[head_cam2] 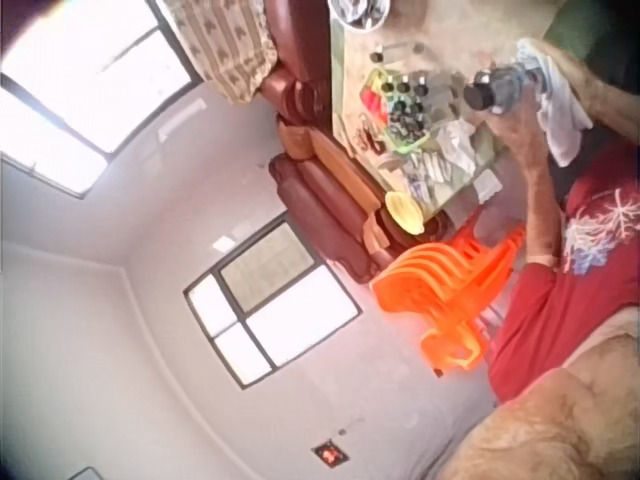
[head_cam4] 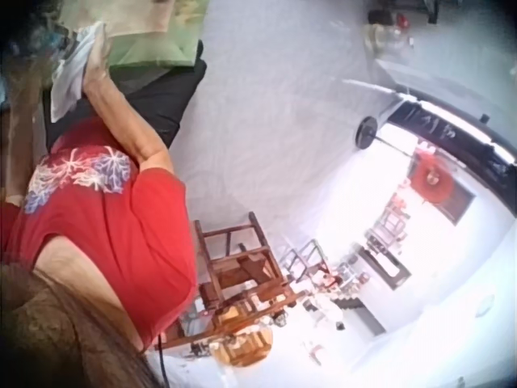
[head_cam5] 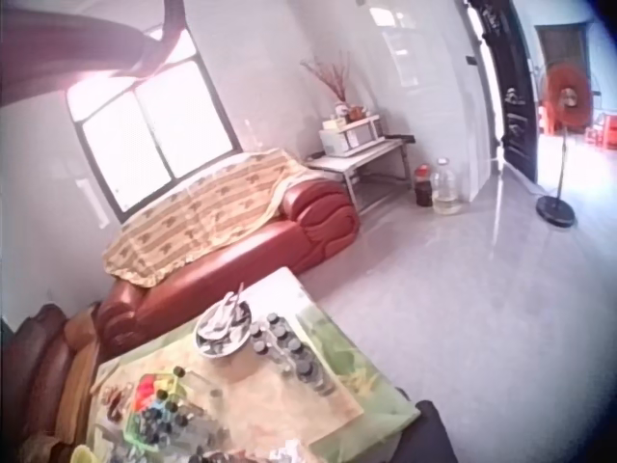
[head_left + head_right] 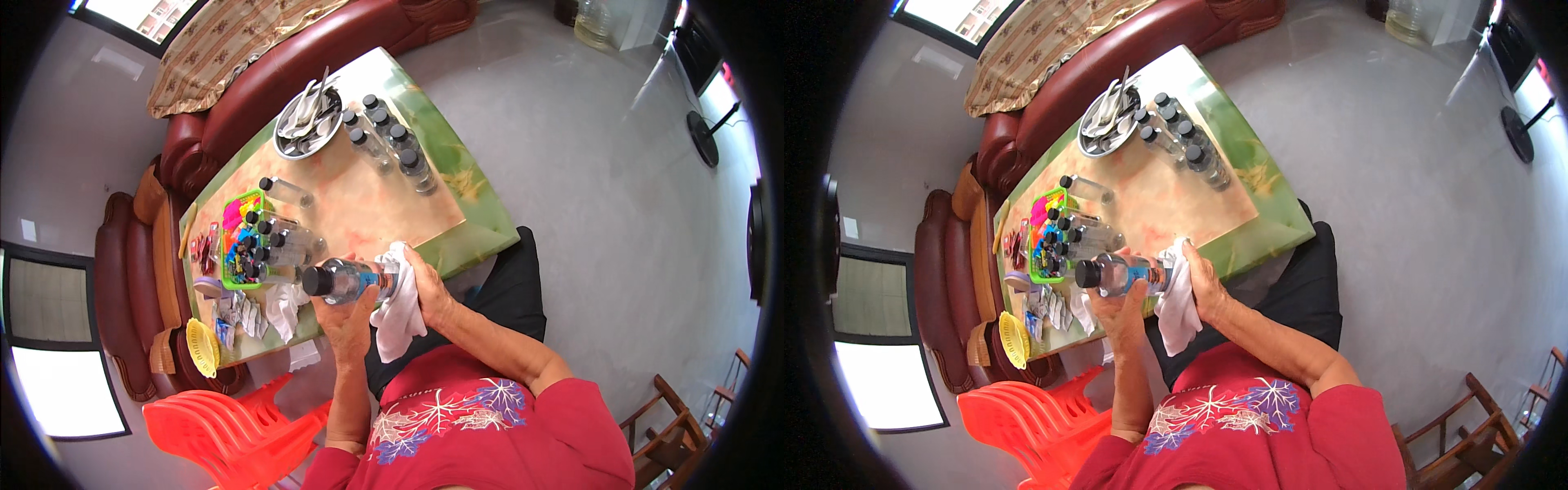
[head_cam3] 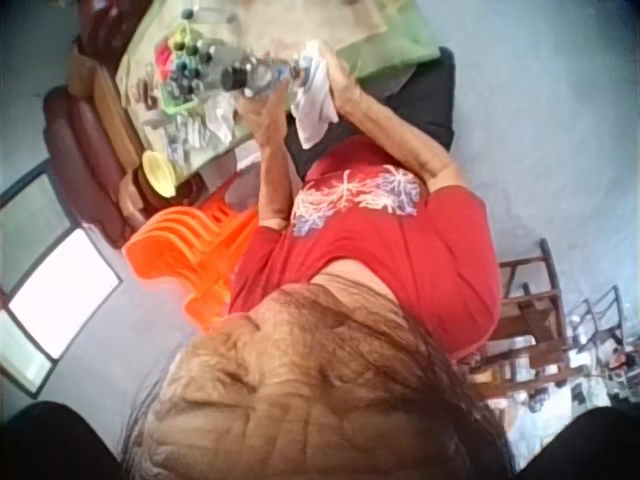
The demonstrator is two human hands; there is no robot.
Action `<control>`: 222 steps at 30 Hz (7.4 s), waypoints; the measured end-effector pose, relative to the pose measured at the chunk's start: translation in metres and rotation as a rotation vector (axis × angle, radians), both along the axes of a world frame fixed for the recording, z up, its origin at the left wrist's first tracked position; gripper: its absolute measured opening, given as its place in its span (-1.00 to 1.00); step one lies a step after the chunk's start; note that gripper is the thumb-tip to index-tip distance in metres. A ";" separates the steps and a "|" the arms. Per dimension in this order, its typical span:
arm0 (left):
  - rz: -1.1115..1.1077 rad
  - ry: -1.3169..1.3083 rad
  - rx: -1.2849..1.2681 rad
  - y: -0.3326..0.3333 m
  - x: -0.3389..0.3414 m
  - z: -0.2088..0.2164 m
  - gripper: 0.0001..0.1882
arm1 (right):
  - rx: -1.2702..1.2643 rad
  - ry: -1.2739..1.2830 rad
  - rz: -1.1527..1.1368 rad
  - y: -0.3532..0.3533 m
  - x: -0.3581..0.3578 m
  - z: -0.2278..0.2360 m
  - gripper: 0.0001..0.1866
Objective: The person wipes multiple small transparent bottles with a white cloth on a table. They pick up each bottle, wipe it thoroughly, and place it back in a row. The task continues repeatedly across the clip.
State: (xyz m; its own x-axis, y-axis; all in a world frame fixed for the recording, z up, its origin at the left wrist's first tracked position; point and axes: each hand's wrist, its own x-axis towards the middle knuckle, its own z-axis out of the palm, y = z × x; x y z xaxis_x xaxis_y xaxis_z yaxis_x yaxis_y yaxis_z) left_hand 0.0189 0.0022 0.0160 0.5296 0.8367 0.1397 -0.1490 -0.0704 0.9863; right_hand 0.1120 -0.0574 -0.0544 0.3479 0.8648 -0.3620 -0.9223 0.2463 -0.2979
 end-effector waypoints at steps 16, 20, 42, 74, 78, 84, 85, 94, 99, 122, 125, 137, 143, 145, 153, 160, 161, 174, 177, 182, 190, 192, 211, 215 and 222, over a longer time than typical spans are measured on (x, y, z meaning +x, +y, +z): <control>0.025 0.098 0.022 -0.006 0.054 -0.080 -0.34 | -0.250 -0.264 0.121 -0.030 0.006 -0.021 -0.66; -0.001 0.102 -0.017 0.005 0.069 -0.094 -0.44 | -0.190 -0.565 0.118 -0.040 0.015 -0.035 -0.76; 0.045 0.202 0.074 0.115 0.149 -0.155 -0.39 | -1.130 -2.352 -0.178 -0.046 0.091 -0.169 -0.61; 0.654 0.451 0.270 0.236 0.098 -0.162 -0.04 | -1.107 -2.355 -0.057 -0.041 0.089 -0.174 -0.43; 0.889 0.724 0.404 0.299 0.090 -0.175 0.10 | -1.112 -2.353 -0.050 -0.040 0.089 -0.176 -0.43; 0.936 0.629 0.222 0.358 0.074 -0.201 0.01 | -1.076 -2.345 -0.045 -0.041 0.090 -0.179 -0.43; 0.867 0.503 0.210 0.362 0.071 -0.201 -0.06 | -1.078 -2.346 -0.056 -0.041 0.089 -0.178 -0.44; 0.468 0.328 0.237 0.260 0.072 -0.196 -0.38 | -1.083 -2.372 -0.070 -0.042 0.089 -0.177 -0.45; 0.291 0.326 0.044 0.138 0.051 -0.150 -0.40 | -1.124 -2.392 -0.061 -0.041 0.088 -0.174 -0.48; -0.172 -0.210 -0.167 -0.015 -0.003 -0.077 -0.14 | 0.085 -1.284 0.137 0.025 0.044 0.019 -0.65; -0.219 -0.179 -0.171 -0.012 -0.002 -0.072 -0.08 | 0.122 -1.375 0.153 0.021 0.050 0.019 -0.67; 0.077 -0.030 -0.189 0.016 0.007 -0.055 -0.47 | -0.282 -2.028 -0.295 -0.018 -0.018 0.034 -0.48; 0.101 0.107 0.009 -0.002 0.016 -0.041 -0.42 | -0.295 -1.719 -0.250 -0.001 -0.003 0.035 -0.47; 0.005 0.026 -0.054 -0.005 0.010 -0.050 -0.45 | -0.224 -1.482 -0.184 0.008 0.008 0.039 -0.49; -0.340 0.160 -0.133 0.005 -0.013 -0.027 -0.20 | 0.172 -1.644 0.105 -0.001 0.053 0.070 -0.69; -0.226 0.373 0.764 0.012 -0.019 -0.032 -0.20 | 0.085 -0.809 0.325 0.004 0.051 0.065 -0.72; -0.257 0.312 0.686 0.011 -0.019 -0.035 -0.17 | 0.072 -0.726 0.340 0.005 0.054 0.066 -0.71; -0.195 0.607 0.696 0.013 -0.014 -0.007 -0.34 | -0.118 -2.055 -0.031 -0.019 0.048 0.071 -0.76; -0.096 0.669 0.890 0.004 -0.011 -0.009 -0.34 | -0.332 -2.241 0.139 -0.009 0.050 0.084 -0.84; -0.117 0.736 0.910 0.002 -0.011 -0.021 -0.27 | -0.497 -2.188 0.643 0.016 0.064 0.068 -0.82; -0.123 0.817 0.735 0.009 -0.008 -0.029 -0.24 | -0.314 -2.479 0.012 -0.023 0.045 0.049 -0.82; -0.173 0.797 0.844 0.008 -0.010 -0.030 -0.26 | -0.258 -2.422 0.064 -0.030 0.048 0.049 -0.80; -0.391 0.867 0.774 0.015 -0.009 -0.011 -0.35 | -0.031 -0.587 -0.082 -0.007 0.061 0.015 -0.75; -0.293 0.668 0.184 0.029 -0.019 -0.030 -0.42 | 0.013 -0.632 -0.286 -0.030 0.074 0.062 -0.77; -0.279 0.101 -0.353 -0.009 0.011 -0.033 -0.35 | -0.162 -0.888 -0.172 -0.002 0.035 0.030 -0.70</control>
State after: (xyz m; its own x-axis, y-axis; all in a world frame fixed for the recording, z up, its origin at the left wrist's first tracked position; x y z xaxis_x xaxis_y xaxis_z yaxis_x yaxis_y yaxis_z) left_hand 0.0301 -0.0072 -0.0173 0.7376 0.6473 -0.1922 -0.0164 0.3017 0.9533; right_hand 0.1469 -0.0597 -0.0243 0.6752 0.7375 -0.0125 -0.2930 0.2525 -0.9222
